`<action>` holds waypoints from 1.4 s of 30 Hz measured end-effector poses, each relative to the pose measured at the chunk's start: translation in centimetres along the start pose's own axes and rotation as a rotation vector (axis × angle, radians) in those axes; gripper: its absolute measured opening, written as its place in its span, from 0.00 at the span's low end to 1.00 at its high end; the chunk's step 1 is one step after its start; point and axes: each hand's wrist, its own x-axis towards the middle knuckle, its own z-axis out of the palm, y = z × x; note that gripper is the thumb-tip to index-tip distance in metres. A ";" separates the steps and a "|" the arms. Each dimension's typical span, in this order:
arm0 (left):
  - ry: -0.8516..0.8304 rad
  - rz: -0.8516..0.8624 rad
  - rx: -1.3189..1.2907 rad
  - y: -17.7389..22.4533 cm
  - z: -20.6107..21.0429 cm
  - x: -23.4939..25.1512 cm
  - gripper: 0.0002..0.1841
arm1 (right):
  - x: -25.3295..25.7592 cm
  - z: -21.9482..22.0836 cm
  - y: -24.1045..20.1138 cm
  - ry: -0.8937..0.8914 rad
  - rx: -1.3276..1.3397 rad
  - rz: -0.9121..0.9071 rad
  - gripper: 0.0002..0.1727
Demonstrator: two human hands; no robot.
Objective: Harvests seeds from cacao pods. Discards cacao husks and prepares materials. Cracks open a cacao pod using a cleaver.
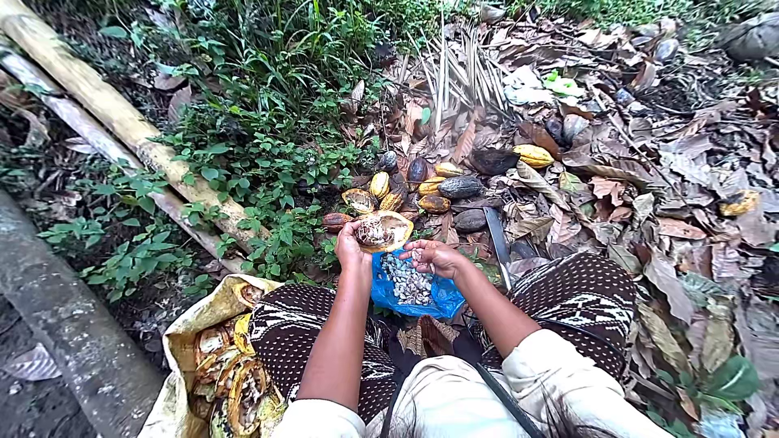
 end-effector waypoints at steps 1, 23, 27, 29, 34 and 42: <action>-0.002 -0.005 -0.002 0.0 0.0 0.0 0.10 | 0.1 0.0 0.1 -0.006 -0.008 -0.003 0.19; 0.012 -0.030 -0.037 0.6 0.2 0.0 0.09 | 1.1 2.4 1.7 0.590 0.519 0.107 0.07; 0.013 -0.029 -0.024 0.6 0.3 -0.1 0.09 | 1.6 1.8 2.6 0.550 0.410 -0.087 0.21; 0.015 -0.033 -0.020 0.7 0.3 0.0 0.08 | 1.9 1.8 2.8 0.585 0.418 -0.149 0.22; 0.024 -0.034 -0.029 0.6 0.3 0.1 0.08 | 1.8 1.6 2.6 0.535 0.446 -0.133 0.23; 0.041 -0.037 -0.023 0.8 0.4 -0.1 0.09 | 1.2 0.9 2.1 0.341 0.399 -0.134 0.13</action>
